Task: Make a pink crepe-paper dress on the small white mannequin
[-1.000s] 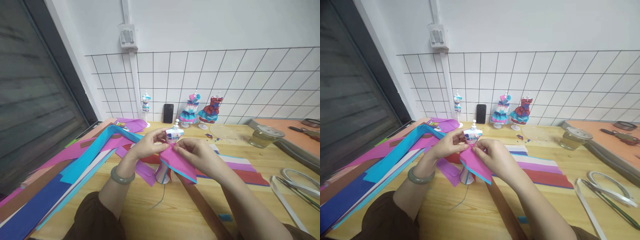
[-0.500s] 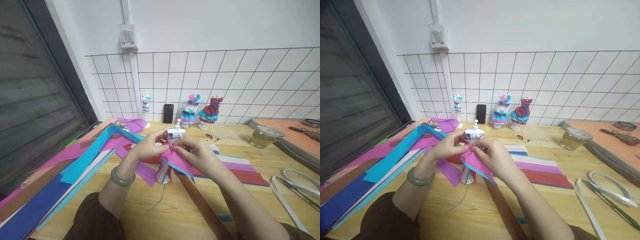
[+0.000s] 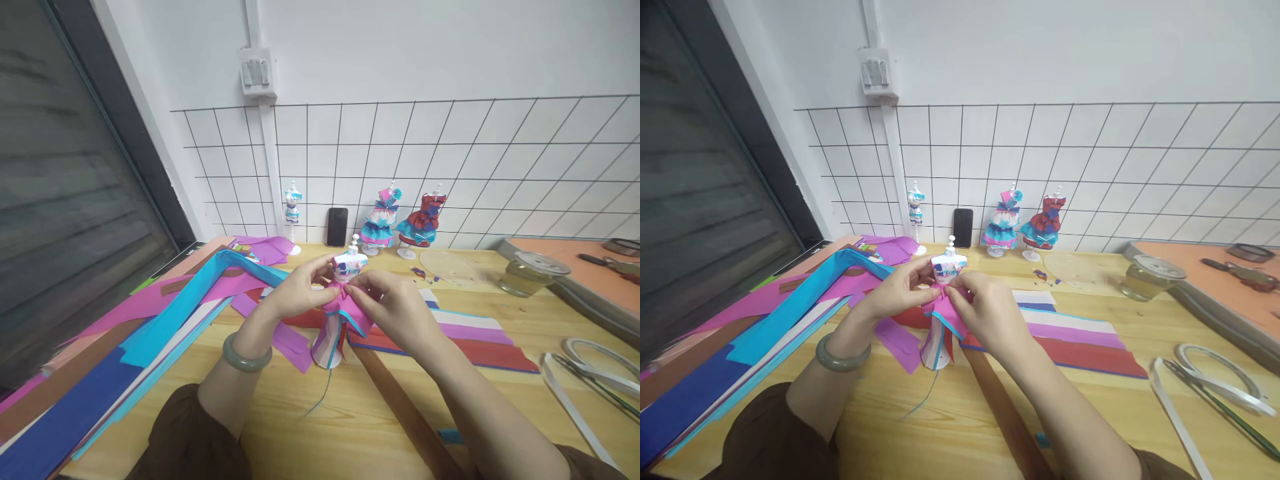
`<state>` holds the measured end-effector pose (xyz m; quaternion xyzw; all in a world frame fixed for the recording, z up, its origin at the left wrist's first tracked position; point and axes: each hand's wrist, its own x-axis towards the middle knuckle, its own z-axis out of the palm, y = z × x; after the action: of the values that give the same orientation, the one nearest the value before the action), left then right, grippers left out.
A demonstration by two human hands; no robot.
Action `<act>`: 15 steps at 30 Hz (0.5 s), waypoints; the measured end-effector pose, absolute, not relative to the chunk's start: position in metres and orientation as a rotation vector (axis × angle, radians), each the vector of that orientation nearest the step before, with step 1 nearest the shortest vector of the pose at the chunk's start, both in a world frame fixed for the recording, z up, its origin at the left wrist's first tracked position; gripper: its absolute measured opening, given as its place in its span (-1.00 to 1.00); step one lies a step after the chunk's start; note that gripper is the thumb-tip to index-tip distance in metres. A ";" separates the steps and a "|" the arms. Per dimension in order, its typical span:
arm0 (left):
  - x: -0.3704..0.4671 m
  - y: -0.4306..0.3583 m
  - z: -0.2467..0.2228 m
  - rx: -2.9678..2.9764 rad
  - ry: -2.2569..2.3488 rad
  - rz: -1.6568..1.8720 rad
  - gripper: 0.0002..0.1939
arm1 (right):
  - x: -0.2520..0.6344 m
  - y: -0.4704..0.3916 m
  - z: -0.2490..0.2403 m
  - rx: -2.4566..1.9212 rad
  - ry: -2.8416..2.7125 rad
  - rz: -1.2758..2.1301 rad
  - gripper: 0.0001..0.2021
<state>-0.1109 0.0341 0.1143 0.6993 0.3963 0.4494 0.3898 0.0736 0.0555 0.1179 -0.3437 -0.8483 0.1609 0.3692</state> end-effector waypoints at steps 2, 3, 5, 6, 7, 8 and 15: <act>-0.111 0.034 0.114 1.774 1.007 1.134 -0.54 | 0.073 0.056 0.117 -0.913 -2.169 0.434 -0.86; -0.111 0.034 0.114 1.774 1.011 1.132 -0.55 | 0.073 0.056 0.117 -0.930 -2.165 0.447 -0.85; -0.112 0.034 0.114 1.780 1.017 1.128 -0.57 | 0.072 0.057 0.116 -0.954 -2.158 0.484 -0.82; -0.113 0.034 0.114 1.785 1.017 1.128 -0.58 | 0.072 0.057 0.116 -0.961 -2.157 0.507 -0.81; -0.113 0.034 0.114 1.790 1.012 1.130 -0.59 | 0.072 0.058 0.115 -0.967 -2.155 0.530 -0.80; -0.113 0.035 0.114 1.794 1.002 1.135 -0.60 | 0.072 0.059 0.115 -0.976 -2.151 0.553 -0.79; -0.110 0.036 0.114 1.854 1.107 1.231 -0.63 | 0.074 0.067 0.111 -1.061 -2.112 0.674 -0.72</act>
<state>-0.1096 0.0360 0.1144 0.7063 0.4215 0.4687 0.3221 0.0744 0.0667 0.1115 -0.4068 -0.8096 0.2585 0.3349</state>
